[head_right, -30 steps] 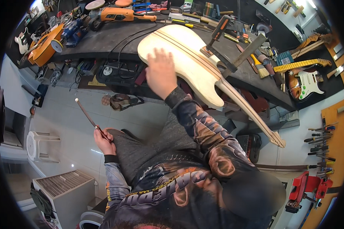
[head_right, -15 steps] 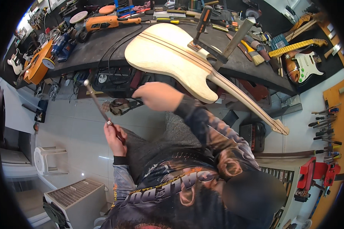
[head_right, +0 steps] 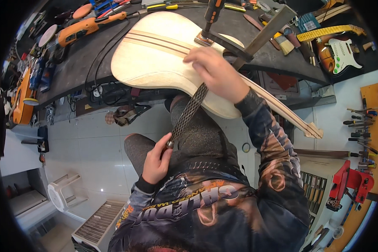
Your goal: The person marks a wooden guitar body with a pencil and then uses a rasp to shape the curved edge of the wood while it is held in place by a clamp.
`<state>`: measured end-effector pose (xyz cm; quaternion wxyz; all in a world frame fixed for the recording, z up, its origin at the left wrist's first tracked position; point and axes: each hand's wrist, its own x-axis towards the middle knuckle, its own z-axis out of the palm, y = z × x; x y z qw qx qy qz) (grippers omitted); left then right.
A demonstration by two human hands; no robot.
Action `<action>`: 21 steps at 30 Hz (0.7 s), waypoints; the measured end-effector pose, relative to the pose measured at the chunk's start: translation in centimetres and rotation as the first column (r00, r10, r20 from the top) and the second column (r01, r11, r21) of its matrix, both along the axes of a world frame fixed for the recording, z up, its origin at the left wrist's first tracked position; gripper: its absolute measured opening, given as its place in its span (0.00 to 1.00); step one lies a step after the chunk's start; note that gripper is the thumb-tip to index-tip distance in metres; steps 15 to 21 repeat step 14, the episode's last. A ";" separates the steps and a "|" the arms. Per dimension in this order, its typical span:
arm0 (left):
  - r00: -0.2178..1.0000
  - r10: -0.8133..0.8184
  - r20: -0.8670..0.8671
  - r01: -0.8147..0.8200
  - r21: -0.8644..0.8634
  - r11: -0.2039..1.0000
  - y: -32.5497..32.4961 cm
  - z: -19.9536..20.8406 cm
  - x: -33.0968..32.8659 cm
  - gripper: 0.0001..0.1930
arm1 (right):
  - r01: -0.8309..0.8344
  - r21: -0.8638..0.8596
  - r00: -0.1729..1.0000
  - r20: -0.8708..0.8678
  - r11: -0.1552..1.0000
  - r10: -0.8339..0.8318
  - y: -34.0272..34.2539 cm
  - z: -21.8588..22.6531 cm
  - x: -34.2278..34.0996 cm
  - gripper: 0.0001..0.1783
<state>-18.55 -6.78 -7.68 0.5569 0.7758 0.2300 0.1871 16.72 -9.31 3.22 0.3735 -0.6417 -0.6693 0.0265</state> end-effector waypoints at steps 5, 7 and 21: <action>0.996 -0.028 0.079 0.007 0.252 0.968 1.5 0.7 0.8 0.31 | -0.096 -0.078 0.992 0.069 0.992 0.101 0.0 -1.4 0.6 0.17; 0.999 -0.032 0.002 0.031 0.191 0.981 3.1 2.2 3.7 0.30 | -0.031 -0.023 0.996 0.088 0.999 0.033 1.2 -0.8 2.9 0.18; 0.995 -0.103 0.010 0.096 0.274 0.957 1.9 1.2 2.0 0.37 | -0.009 -0.055 1.000 0.011 0.998 0.010 0.4 -2.0 3.1 0.23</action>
